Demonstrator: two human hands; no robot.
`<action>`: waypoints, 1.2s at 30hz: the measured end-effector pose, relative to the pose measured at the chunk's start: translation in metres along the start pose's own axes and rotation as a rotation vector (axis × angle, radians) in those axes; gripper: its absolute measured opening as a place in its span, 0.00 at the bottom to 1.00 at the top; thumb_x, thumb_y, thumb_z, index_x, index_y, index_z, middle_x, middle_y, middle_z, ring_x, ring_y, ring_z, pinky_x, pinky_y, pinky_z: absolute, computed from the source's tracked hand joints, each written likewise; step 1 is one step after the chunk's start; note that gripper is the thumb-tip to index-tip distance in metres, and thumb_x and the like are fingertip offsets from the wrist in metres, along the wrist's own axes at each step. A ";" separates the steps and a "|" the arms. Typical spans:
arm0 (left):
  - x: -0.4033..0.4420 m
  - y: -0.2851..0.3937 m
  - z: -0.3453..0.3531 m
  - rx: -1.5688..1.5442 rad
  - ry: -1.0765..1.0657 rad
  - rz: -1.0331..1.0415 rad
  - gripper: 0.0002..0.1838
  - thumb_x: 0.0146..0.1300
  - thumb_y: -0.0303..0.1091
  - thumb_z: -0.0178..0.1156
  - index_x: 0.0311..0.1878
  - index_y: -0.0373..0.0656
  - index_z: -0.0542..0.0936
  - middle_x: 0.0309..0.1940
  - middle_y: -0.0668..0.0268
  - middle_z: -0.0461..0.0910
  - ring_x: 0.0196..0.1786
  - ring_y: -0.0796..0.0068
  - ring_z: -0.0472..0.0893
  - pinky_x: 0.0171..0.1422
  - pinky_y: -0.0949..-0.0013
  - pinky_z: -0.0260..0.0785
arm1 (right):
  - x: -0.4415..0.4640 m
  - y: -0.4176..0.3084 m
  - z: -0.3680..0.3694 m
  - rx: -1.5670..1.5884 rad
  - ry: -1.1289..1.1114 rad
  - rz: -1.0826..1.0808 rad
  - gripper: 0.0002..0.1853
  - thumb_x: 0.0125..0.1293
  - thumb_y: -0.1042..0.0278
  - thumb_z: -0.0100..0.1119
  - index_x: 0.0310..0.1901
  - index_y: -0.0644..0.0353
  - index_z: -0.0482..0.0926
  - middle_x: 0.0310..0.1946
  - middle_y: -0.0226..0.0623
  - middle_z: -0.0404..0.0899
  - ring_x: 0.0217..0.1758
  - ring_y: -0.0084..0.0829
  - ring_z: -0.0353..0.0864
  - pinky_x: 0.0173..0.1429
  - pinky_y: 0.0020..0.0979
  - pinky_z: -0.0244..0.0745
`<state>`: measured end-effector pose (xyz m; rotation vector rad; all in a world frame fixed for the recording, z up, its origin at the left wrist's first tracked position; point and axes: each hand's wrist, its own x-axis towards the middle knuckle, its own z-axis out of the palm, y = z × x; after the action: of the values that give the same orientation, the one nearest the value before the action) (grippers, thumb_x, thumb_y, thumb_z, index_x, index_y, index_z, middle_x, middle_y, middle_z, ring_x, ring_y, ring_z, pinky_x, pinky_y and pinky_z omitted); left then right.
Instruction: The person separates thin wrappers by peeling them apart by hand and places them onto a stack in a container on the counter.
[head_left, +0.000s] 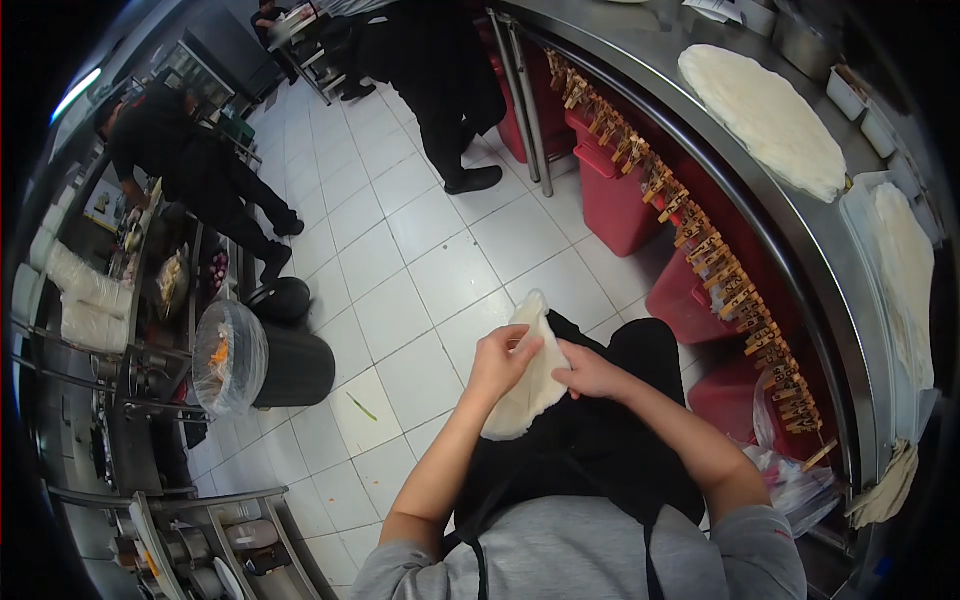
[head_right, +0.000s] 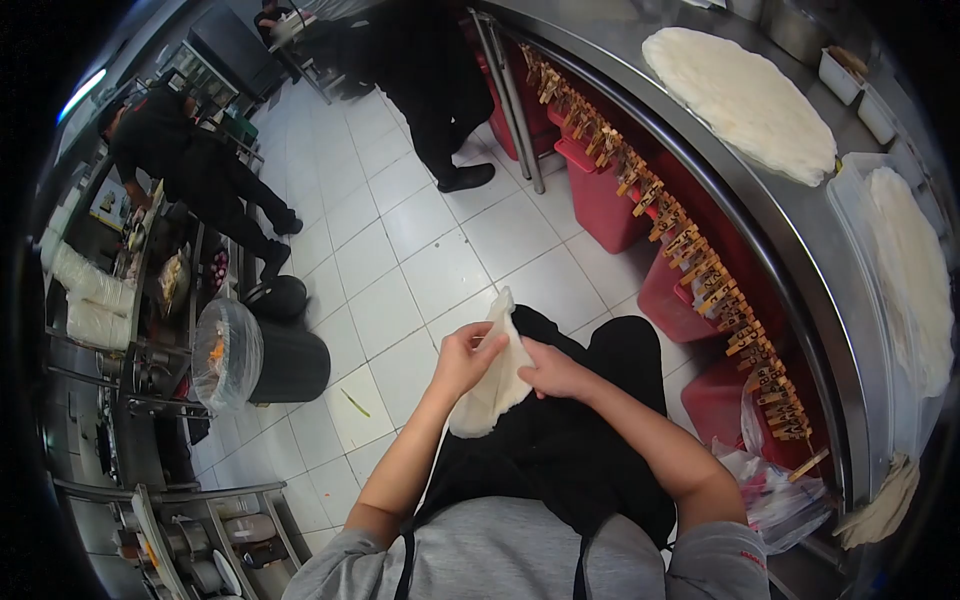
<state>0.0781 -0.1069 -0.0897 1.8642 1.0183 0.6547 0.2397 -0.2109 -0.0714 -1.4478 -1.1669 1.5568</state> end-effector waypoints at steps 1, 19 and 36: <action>0.006 0.015 -0.001 0.058 -0.004 0.073 0.15 0.61 0.38 0.65 0.34 0.32 0.83 0.22 0.62 0.81 0.23 0.77 0.76 0.29 0.69 0.69 | -0.002 -0.006 -0.001 -0.079 0.002 -0.014 0.26 0.62 0.71 0.54 0.61 0.65 0.62 0.34 0.36 0.76 0.21 0.21 0.74 0.26 0.24 0.73; 0.031 0.036 -0.033 0.087 0.204 -0.033 0.14 0.61 0.36 0.63 0.28 0.33 0.81 0.13 0.59 0.75 0.16 0.74 0.69 0.24 0.68 0.62 | 0.003 -0.017 -0.040 0.119 0.320 -0.260 0.16 0.69 0.70 0.46 0.55 0.70 0.70 0.32 0.37 0.79 0.26 0.28 0.79 0.30 0.29 0.74; 0.044 0.123 -0.031 0.000 -0.046 0.255 0.09 0.60 0.34 0.65 0.35 0.36 0.83 0.22 0.59 0.82 0.23 0.74 0.78 0.30 0.70 0.69 | -0.019 -0.121 -0.053 -0.424 0.463 -0.315 0.31 0.59 0.61 0.61 0.62 0.66 0.66 0.37 0.51 0.80 0.40 0.43 0.82 0.47 0.34 0.75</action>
<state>0.1248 -0.0886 0.0347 2.0190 0.7567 0.7558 0.2843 -0.1783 0.0502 -1.6754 -1.3981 0.7313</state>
